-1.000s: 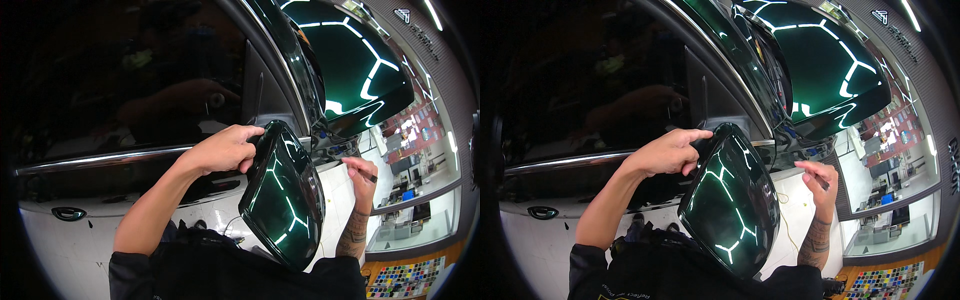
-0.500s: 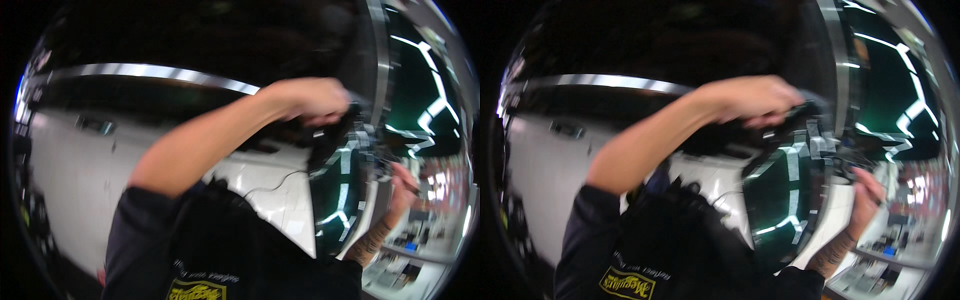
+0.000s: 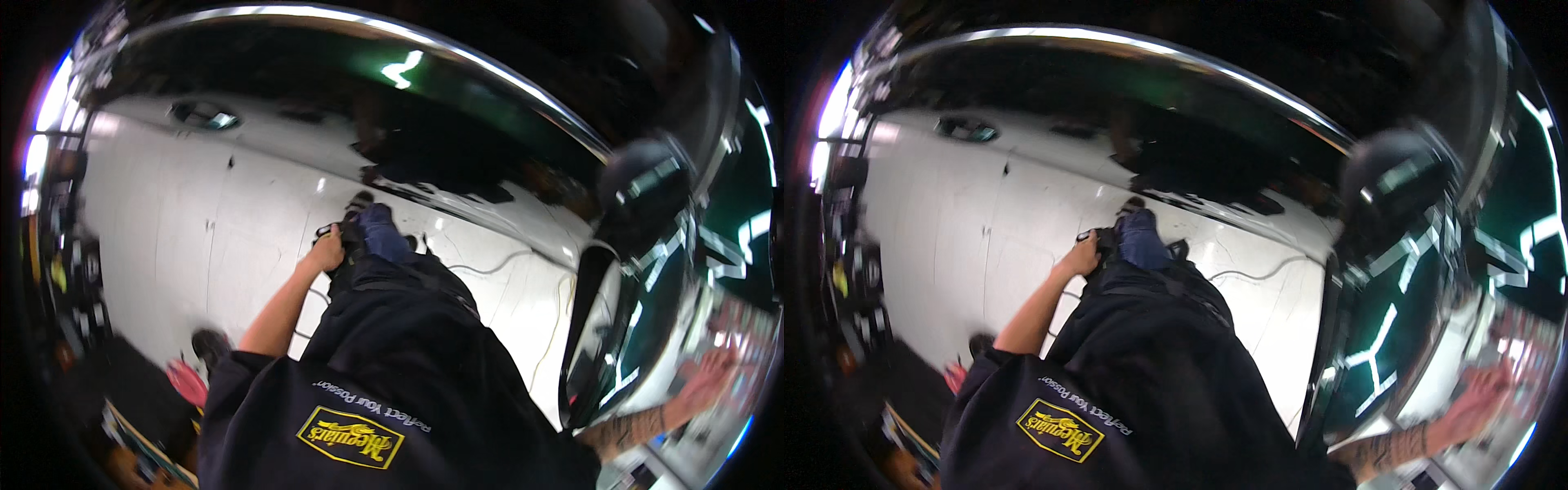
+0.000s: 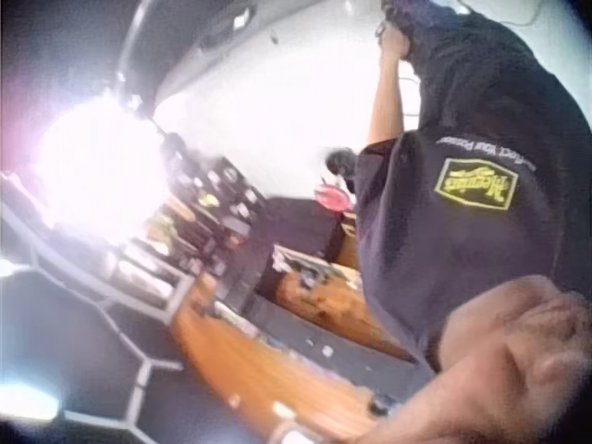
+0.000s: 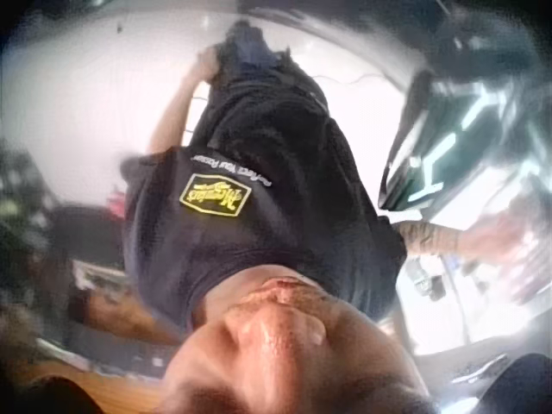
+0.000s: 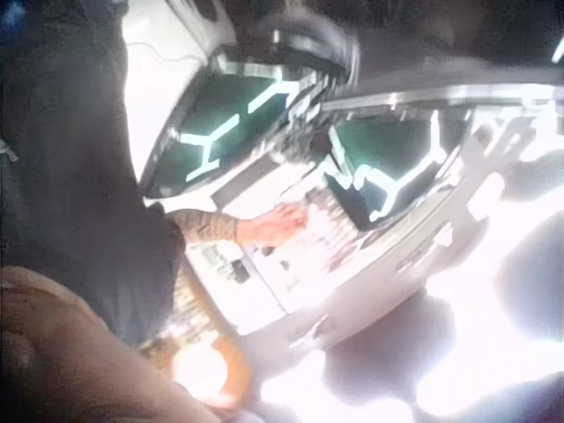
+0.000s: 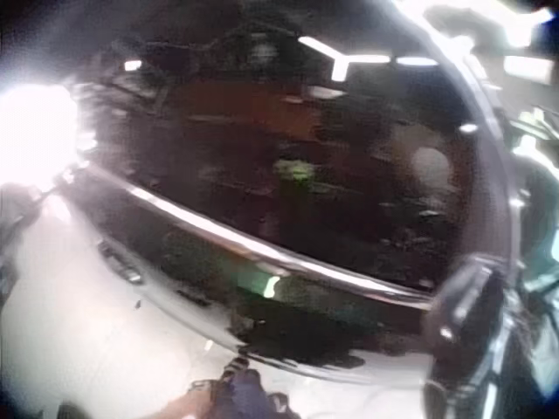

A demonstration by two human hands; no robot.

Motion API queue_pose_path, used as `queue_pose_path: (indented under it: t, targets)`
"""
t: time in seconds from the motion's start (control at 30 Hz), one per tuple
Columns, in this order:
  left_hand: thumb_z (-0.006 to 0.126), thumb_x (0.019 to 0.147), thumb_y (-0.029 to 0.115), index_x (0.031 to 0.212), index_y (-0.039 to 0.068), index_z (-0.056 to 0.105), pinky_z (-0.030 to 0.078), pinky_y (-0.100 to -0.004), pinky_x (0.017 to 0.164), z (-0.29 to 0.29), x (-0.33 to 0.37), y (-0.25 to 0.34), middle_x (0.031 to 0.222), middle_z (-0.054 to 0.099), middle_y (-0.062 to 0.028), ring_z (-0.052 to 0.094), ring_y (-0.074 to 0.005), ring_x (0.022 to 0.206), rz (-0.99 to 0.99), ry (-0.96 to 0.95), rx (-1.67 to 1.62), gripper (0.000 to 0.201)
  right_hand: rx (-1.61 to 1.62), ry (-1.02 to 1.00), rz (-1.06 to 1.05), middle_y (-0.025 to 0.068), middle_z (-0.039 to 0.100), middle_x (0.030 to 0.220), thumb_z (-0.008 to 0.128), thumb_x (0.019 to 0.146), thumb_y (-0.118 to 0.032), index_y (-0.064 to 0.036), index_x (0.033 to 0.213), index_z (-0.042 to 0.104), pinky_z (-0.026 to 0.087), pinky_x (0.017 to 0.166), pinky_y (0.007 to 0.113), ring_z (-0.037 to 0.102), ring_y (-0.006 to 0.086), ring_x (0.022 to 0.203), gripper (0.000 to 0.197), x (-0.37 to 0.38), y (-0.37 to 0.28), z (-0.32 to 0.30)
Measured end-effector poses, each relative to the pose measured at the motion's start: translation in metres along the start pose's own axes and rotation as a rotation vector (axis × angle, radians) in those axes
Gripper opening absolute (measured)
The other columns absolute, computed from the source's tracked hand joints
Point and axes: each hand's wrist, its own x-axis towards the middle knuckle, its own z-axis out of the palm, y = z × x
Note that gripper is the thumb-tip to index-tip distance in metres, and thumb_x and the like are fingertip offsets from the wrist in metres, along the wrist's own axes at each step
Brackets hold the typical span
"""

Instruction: The person applies a dark vinyl wrap to a car's side mirror, using a squeegee to smooth the surface and a heat gun to conform the material. They trim excess wrap with a knife and continue smoothing the edges to ensure a clean finish.

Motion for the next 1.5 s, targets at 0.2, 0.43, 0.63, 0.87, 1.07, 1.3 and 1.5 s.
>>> queue_pose_path:
  t: [0.2, 0.43, 0.63, 0.87, 1.07, 1.3, 1.5]
  targets:
    - [0.048, 0.097, 0.01, 0.142, 0.0, 0.037, 0.043, -0.0405, 0.098, -0.058, -0.005, 0.016, 0.125, 0.057, -0.0221, 0.058, -0.0323, 0.111, 0.155, -0.069, -0.62, 0.047, 0.027, 0.672, -0.042, -0.0032, 0.046, 0.067, 0.042, 0.105, -0.024, -0.0047, 0.101, 0.057, 0.035, 0.046, 0.021, 0.038, 0.0052, 0.053, 0.025, -0.083, -0.03, 0.03]
    - [0.053, 0.095, 0.005, 0.127, -0.001, 0.052, 0.048, -0.0336, 0.087, -0.159, 0.097, -0.007, 0.113, 0.064, -0.0179, 0.063, -0.0245, 0.099, 0.055, -0.742, 0.23, 0.033, -0.077, 1.019, 0.223, -0.0031, 0.043, 0.079, 0.051, 0.1, -0.021, -0.0011, 0.128, 0.047, 0.03, 0.051, 0.017, 0.04, 0.0036, 0.063, 0.034, -0.366, 0.036, 0.024]
    - [0.06, 0.094, 0.009, 0.11, -0.003, 0.064, 0.051, -0.0291, 0.077, -0.157, 0.087, 0.119, 0.09, 0.07, -0.0108, 0.067, -0.0175, 0.082, 0.648, -1.048, 0.564, 0.02, -0.113, 1.523, 0.881, 0.0004, 0.069, 0.088, 0.061, 0.091, -0.023, -0.0049, 0.092, 0.072, 0.04, 0.061, 0.022, 0.051, 0.0048, 0.071, 0.021, -0.623, 0.179, 0.141]
    - [0.06, 0.097, 0.023, 0.103, -0.003, 0.063, 0.05, -0.0265, 0.075, -0.058, -0.06, 0.234, 0.081, 0.066, -0.0082, 0.065, -0.0141, 0.08, 0.699, -0.981, 0.305, 0.027, -0.473, 1.335, 1.458, 0.0229, 0.069, 0.089, 0.065, 0.084, -0.029, -0.0016, 0.093, 0.069, 0.052, 0.075, 0.045, 0.068, 0.0359, 0.087, 0.029, -0.705, 0.363, 0.155]
    - [0.053, 0.1, 0.021, 0.114, 0.001, 0.064, 0.052, -0.0307, 0.072, -0.051, -0.051, 0.151, 0.088, 0.069, -0.0124, 0.064, -0.016, 0.078, 0.557, -0.756, 0.863, 0.027, -0.733, 1.407, 1.844, 0.0221, 0.067, 0.101, 0.071, 0.077, -0.051, 0.0067, 0.117, 0.05, 0.054, 0.08, 0.048, 0.068, 0.0364, 0.093, 0.073, -0.756, 0.475, 0.027]
    - [0.053, 0.098, 0.017, 0.114, 0.001, 0.064, 0.051, -0.0307, 0.068, -0.066, -0.084, 0.119, 0.084, 0.068, -0.0115, 0.064, -0.0155, 0.074, 0.411, -0.606, 0.831, 0.025, -0.778, 1.126, 1.773, 0.0205, 0.07, 0.099, 0.074, 0.077, -0.042, 0.0016, 0.109, 0.056, 0.055, 0.078, 0.046, 0.069, 0.037, 0.092, 0.057, -0.753, 0.482, -0.028]
    - [0.057, 0.094, 0.017, 0.101, 0.0, 0.066, 0.052, -0.0313, 0.068, -0.054, -0.096, 0.137, 0.074, 0.067, -0.0123, 0.068, -0.0224, 0.069, 0.585, -0.635, 0.605, 0.02, -0.805, 0.625, 1.122, 0.0234, 0.067, 0.093, 0.054, 0.09, -0.023, 0.0005, 0.098, 0.065, 0.05, 0.073, 0.048, 0.066, 0.0358, 0.086, 0.027, -0.724, 0.418, 0.047]
